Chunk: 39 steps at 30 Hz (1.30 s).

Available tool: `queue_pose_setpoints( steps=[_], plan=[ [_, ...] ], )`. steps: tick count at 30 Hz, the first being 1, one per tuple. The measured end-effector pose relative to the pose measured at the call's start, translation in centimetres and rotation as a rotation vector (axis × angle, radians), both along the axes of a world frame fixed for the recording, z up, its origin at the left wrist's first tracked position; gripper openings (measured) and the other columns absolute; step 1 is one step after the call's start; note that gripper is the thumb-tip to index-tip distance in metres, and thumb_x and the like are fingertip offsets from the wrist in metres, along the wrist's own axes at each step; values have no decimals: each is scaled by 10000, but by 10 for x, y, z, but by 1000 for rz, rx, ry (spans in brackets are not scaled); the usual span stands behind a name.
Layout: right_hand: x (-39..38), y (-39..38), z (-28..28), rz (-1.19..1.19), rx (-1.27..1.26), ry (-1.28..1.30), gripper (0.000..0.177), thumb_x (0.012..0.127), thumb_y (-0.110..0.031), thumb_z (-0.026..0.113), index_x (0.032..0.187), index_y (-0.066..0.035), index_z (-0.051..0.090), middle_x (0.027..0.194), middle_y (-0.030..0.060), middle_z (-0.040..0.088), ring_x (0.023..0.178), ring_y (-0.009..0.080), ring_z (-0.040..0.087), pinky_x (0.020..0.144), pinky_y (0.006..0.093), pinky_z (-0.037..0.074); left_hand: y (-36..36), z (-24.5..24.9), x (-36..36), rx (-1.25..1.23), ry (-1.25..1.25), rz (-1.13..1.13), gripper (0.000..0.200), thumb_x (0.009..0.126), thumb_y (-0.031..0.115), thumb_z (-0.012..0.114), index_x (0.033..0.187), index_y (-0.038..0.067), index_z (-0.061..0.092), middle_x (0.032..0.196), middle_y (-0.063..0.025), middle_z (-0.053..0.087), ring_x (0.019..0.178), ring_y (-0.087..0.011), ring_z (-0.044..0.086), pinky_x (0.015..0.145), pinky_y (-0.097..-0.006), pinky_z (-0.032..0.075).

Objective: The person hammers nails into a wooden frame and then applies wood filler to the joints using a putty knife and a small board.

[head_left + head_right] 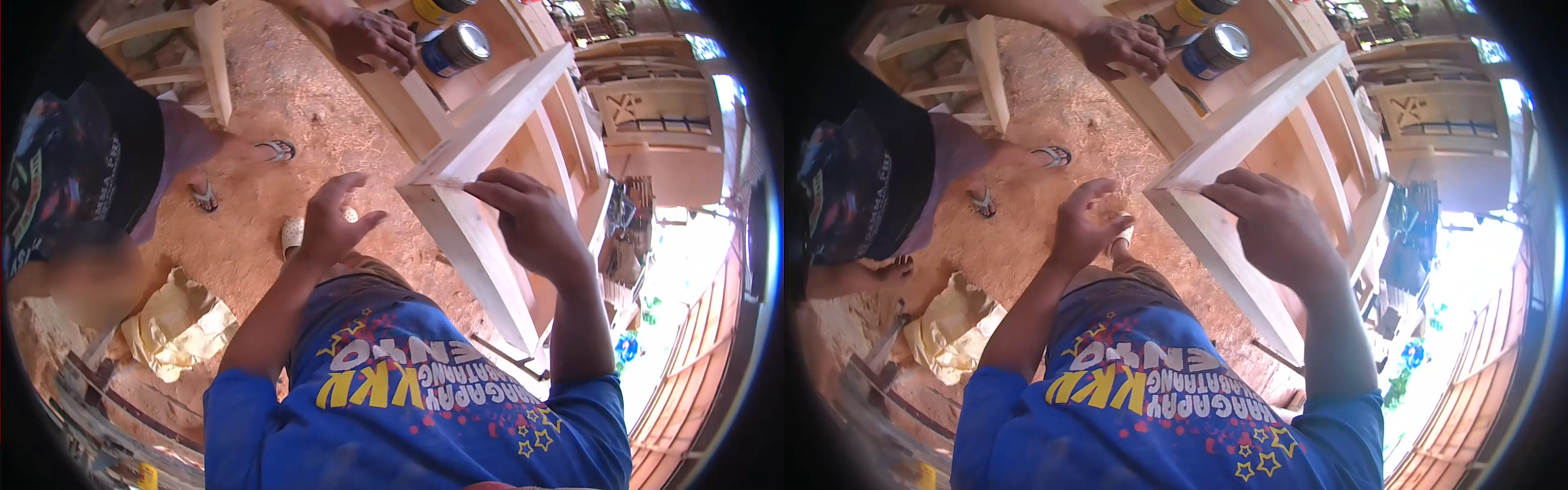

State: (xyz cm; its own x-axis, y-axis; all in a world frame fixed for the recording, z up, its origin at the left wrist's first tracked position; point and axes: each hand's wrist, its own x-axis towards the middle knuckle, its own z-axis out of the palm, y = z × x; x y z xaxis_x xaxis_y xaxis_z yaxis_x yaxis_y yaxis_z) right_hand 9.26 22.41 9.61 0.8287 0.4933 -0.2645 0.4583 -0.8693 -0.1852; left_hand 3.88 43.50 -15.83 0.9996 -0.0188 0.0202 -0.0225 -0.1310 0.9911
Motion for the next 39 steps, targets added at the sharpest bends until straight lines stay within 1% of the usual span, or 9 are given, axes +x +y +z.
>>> queue_pose_setpoints(
  steps=[5, 11, 14, 15, 18, 29, 35, 38, 39],
  plan=[
    [-26, 9, -9, -48, -72, -62, 420, 842, 22, 620, 1214, -130, 742, 1160, 43, 686, 1047, 261, 635, 931, 433, 523, 21, -3, -8, 14, 152, -64, 596, 804, 218, 893, 1318, 59, 638, 1238, -121, 727, 1138, -235, 682, 926, -380, 523],
    [-24, 7, -11, -21, -84, 29, 453, 834, 54, 590, 1239, -89, 734, 1169, 79, 676, 1079, 308, 637, 950, 452, 519, 26, -2, -7, 19, 156, -109, 601, 806, 236, 882, 1325, 73, 627, 1242, -107, 728, 1132, -235, 680, 917, -383, 518],
    [-10, -6, -4, -27, 26, 116, 407, 834, 100, 607, 1175, -61, 758, 1194, 136, 709, 1091, 349, 671, 929, 419, 536, 26, 10, -7, 41, 128, -120, 594, 800, 210, 880, 1325, 69, 639, 1228, -100, 737, 1113, -232, 691, 917, -387, 525],
    [3, -16, 5, 36, 141, 255, 431, 822, 135, 565, 1165, -45, 755, 1184, 165, 719, 1082, 369, 682, 937, 433, 537, 28, 13, -5, 54, 115, -122, 591, 798, 196, 879, 1325, 65, 645, 1222, -98, 741, 1103, -232, 697, 918, -389, 528],
    [11, -15, 14, -58, 175, 32, 448, 803, 143, 533, 1136, -50, 761, 1154, 164, 732, 1062, 367, 685, 938, 438, 532, 39, 13, -7, 68, 129, -100, 575, 800, 184, 867, 1320, 73, 647, 1201, -100, 743, 1090, -221, 699, 918, -381, 527],
    [15, 18, 10, -24, -195, 215, 531, 741, 105, 525, 1148, -112, 789, 1200, 66, 742, 1142, 303, 673, 932, 420, 538, 42, -7, -24, 59, 273, -50, 574, 825, 183, 850, 1340, 71, 624, 1203, -84, 733, 1078, -189, 687, 904, -354, 526],
    [16, -18, 22, -10, -8, 272, 453, 776, 96, 545, 1125, -71, 780, 1178, 101, 741, 1114, 332, 676, 962, 430, 536, 42, -4, -8, 71, 298, -65, 576, 836, 153, 844, 1353, 63, 608, 1221, -69, 707, 1090, -170, 656, 908, -329, 505],
    [18, -61, 25, -139, 343, 236, 387, 785, 98, 587, 1094, -48, 769, 1134, 130, 739, 1062, 344, 685, 932, 410, 541, 43, 2, -1, 86, 343, -66, 614, 823, 154, 867, 1367, 67, 597, 1246, -68, 693, 1109, -171, 641, 914, -324, 500],
    [19, -76, 23, -240, 378, 355, 337, 832, 86, 634, 1131, -36, 732, 1062, 112, 739, 994, 259, 698, 886, 358, 540, 42, 9, 5, 96, 350, -75, 632, 816, 162, 879, 1372, 68, 596, 1254, -69, 691, 1114, -173, 641, 917, -324, 502]
  ],
)
